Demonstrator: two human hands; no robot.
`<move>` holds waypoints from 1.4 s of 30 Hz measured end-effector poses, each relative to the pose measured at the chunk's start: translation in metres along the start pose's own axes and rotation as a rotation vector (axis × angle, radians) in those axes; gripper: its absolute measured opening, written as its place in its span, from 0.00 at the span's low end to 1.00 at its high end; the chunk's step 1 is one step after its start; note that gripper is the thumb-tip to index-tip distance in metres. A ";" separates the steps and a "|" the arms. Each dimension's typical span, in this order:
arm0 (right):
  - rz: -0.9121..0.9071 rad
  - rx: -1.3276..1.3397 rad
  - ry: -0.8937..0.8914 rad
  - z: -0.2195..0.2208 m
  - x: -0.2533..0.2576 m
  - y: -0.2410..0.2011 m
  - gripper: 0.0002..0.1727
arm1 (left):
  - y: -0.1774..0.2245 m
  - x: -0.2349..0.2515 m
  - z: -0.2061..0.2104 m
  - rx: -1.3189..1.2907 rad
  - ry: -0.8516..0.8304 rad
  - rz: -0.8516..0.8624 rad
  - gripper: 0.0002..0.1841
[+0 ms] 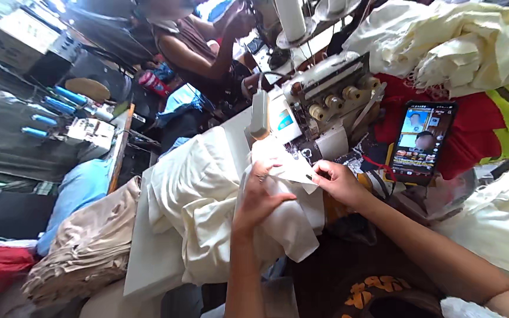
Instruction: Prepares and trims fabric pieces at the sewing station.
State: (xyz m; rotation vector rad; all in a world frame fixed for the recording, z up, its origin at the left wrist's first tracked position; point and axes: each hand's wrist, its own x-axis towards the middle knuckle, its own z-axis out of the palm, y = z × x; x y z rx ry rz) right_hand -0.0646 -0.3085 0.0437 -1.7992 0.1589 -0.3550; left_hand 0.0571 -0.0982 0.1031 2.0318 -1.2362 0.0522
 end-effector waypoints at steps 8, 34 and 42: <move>-0.452 -0.184 -0.171 -0.030 -0.014 -0.045 0.23 | 0.050 0.011 -0.004 0.178 -0.016 0.179 0.10; -0.912 -0.383 0.098 0.011 -0.035 -0.018 0.08 | 0.157 -0.095 -0.022 -0.098 -0.024 0.357 0.07; -0.637 -0.289 0.202 0.006 0.028 -0.003 0.09 | 0.163 -0.114 -0.017 -0.032 -0.001 0.403 0.09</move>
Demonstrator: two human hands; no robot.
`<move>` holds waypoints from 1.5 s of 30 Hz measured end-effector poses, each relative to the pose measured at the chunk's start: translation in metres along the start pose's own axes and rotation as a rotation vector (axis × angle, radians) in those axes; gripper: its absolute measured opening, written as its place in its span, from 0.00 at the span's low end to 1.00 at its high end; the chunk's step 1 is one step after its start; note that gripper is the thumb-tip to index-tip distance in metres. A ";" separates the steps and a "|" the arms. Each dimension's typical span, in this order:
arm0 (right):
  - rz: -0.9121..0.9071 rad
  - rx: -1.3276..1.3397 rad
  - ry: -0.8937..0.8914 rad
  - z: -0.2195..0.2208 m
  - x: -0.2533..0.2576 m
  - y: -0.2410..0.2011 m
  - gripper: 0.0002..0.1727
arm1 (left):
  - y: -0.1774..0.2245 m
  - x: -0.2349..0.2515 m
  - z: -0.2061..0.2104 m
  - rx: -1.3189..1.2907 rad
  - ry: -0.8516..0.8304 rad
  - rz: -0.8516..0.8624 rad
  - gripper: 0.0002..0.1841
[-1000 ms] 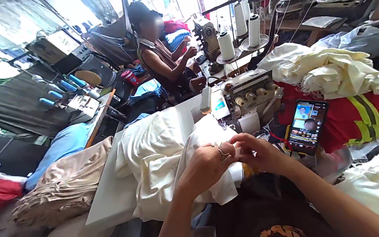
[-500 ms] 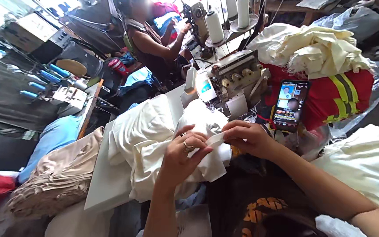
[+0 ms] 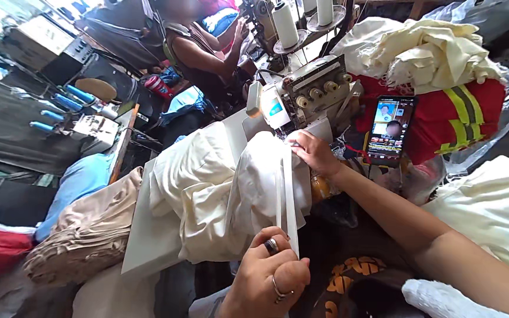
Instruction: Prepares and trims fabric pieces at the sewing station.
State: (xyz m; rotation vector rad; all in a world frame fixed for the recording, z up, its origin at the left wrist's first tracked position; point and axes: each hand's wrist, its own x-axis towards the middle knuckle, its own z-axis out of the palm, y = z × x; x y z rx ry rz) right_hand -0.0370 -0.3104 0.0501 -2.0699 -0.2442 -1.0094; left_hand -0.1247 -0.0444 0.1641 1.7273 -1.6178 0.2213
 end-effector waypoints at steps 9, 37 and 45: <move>-0.192 0.393 -0.468 -0.096 -0.068 -0.102 0.16 | -0.031 0.034 0.001 0.287 -0.056 -0.009 0.11; 0.070 0.311 -0.276 -0.107 -0.076 -0.094 0.08 | -0.047 0.037 0.024 0.021 0.060 -0.125 0.07; 0.079 0.363 -0.338 -0.113 -0.071 -0.100 0.09 | -0.054 0.058 0.021 -0.290 -0.011 -0.086 0.07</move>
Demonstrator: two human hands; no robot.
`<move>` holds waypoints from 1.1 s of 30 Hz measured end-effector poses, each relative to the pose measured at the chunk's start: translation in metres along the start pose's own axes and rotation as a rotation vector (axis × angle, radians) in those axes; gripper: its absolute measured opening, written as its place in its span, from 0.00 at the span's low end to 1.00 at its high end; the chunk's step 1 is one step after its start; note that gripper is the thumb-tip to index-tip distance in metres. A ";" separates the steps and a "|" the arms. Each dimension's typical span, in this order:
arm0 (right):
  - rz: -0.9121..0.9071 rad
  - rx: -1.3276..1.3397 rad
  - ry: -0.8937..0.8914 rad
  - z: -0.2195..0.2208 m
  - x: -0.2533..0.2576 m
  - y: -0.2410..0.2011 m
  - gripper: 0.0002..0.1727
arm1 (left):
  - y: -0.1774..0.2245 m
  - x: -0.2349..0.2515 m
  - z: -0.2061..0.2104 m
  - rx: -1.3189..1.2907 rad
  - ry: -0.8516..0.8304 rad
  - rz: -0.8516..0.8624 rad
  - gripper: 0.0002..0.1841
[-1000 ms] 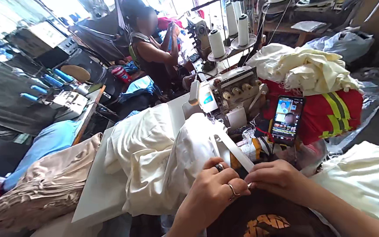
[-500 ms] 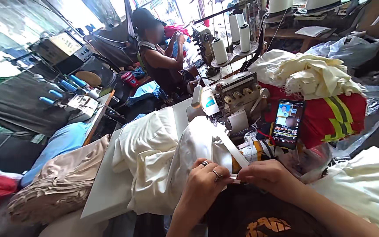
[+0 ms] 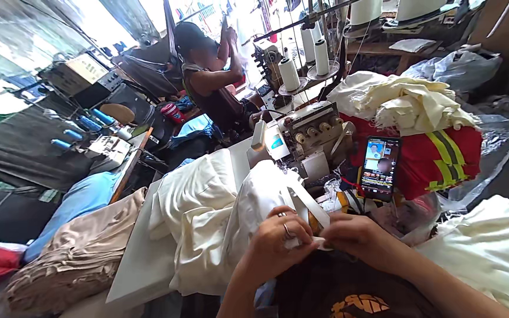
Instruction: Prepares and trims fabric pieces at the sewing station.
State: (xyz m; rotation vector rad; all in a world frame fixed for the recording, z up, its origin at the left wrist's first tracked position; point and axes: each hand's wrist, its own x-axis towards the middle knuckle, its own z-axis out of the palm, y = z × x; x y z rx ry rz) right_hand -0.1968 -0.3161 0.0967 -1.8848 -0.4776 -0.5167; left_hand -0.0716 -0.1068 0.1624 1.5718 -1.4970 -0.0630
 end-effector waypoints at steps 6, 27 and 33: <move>-0.161 0.045 -0.038 -0.015 -0.004 -0.029 0.10 | -0.093 0.023 -0.014 0.550 0.106 -0.218 0.13; 0.084 0.163 -0.400 0.029 0.104 -0.038 0.15 | 0.054 -0.017 -0.045 0.634 0.002 -0.177 0.15; 0.001 0.041 -0.365 0.029 0.098 -0.052 0.16 | 0.032 -0.026 -0.067 0.479 -0.106 -0.230 0.24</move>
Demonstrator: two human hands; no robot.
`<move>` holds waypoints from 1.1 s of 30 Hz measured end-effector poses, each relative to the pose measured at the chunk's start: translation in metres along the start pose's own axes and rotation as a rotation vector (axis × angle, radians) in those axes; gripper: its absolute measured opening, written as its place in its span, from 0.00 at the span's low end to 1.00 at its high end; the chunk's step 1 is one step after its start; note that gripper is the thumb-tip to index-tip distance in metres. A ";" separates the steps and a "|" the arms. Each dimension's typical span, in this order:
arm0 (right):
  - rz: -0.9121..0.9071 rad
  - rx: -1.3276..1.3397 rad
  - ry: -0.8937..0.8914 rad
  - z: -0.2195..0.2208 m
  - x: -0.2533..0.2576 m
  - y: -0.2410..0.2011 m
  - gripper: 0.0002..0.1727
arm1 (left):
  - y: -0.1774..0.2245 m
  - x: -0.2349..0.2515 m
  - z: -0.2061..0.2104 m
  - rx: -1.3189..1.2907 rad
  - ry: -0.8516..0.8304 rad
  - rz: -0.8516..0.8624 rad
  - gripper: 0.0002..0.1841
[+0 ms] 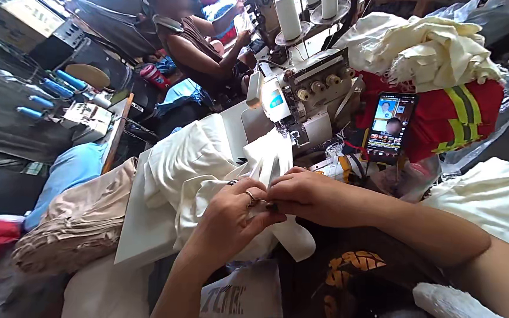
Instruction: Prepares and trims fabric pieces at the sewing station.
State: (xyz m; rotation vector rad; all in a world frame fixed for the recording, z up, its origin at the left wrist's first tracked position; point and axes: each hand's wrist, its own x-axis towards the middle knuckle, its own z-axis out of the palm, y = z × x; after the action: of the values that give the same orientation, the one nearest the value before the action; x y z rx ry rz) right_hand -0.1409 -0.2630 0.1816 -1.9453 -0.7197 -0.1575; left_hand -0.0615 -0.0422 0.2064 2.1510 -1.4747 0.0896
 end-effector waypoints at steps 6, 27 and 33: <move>-0.124 -0.170 0.288 -0.005 0.028 0.057 0.11 | -0.010 -0.007 -0.036 -0.154 0.158 -0.017 0.18; 0.020 0.226 0.411 0.021 -0.062 0.118 0.09 | -0.144 0.099 -0.064 -0.466 -0.256 -0.030 0.18; 0.058 0.276 0.487 0.016 -0.029 0.154 0.08 | -0.166 0.116 -0.064 -0.550 -0.207 0.071 0.08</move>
State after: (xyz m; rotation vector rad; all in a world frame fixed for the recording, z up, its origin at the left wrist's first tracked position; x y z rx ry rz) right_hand -0.0835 -0.3088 0.0424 -1.5752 -0.3398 -0.4544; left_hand 0.1476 -0.0673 0.2376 1.6965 -1.4738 -0.4734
